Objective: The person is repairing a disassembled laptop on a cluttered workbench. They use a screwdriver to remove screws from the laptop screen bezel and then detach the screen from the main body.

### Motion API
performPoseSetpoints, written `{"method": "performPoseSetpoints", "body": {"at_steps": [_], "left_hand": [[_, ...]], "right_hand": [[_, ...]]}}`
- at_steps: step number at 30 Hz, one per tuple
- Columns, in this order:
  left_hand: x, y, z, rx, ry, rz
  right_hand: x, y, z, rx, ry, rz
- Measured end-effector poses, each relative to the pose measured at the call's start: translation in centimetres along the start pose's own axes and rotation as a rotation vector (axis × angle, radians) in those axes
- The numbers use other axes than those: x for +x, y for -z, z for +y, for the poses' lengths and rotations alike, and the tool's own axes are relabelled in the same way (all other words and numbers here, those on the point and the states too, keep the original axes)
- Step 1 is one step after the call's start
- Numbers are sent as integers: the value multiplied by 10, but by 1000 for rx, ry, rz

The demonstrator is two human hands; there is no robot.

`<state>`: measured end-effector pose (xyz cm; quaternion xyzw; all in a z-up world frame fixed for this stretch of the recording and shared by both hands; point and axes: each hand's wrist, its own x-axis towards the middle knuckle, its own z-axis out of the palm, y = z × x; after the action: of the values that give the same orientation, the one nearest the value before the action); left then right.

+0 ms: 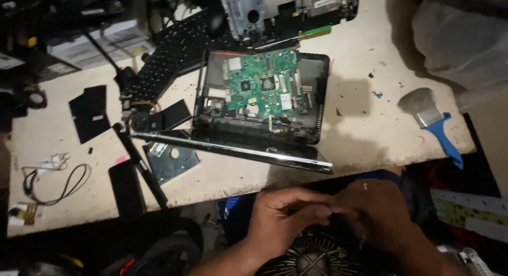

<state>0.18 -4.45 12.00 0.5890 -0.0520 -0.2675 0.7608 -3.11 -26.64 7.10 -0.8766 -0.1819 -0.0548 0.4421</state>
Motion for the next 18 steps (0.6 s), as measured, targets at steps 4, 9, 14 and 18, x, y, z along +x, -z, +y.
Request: {"method": "performPoseSetpoints", "body": {"at_steps": [4, 9, 14, 18], "left_hand": [[-8, 11, 8, -169, -5, 61], [-11, 20, 24, -80, -60, 107], [-12, 24, 29, -122, -153, 117], [-9, 32, 32, -94, -239, 171]], "right_hand": [[37, 8, -26, -413, -130, -451], [30, 6, -30, -454, -129, -358], [50, 10, -84, -209, -528, -119], [36, 15, -79, -4, -291, -10]]}}
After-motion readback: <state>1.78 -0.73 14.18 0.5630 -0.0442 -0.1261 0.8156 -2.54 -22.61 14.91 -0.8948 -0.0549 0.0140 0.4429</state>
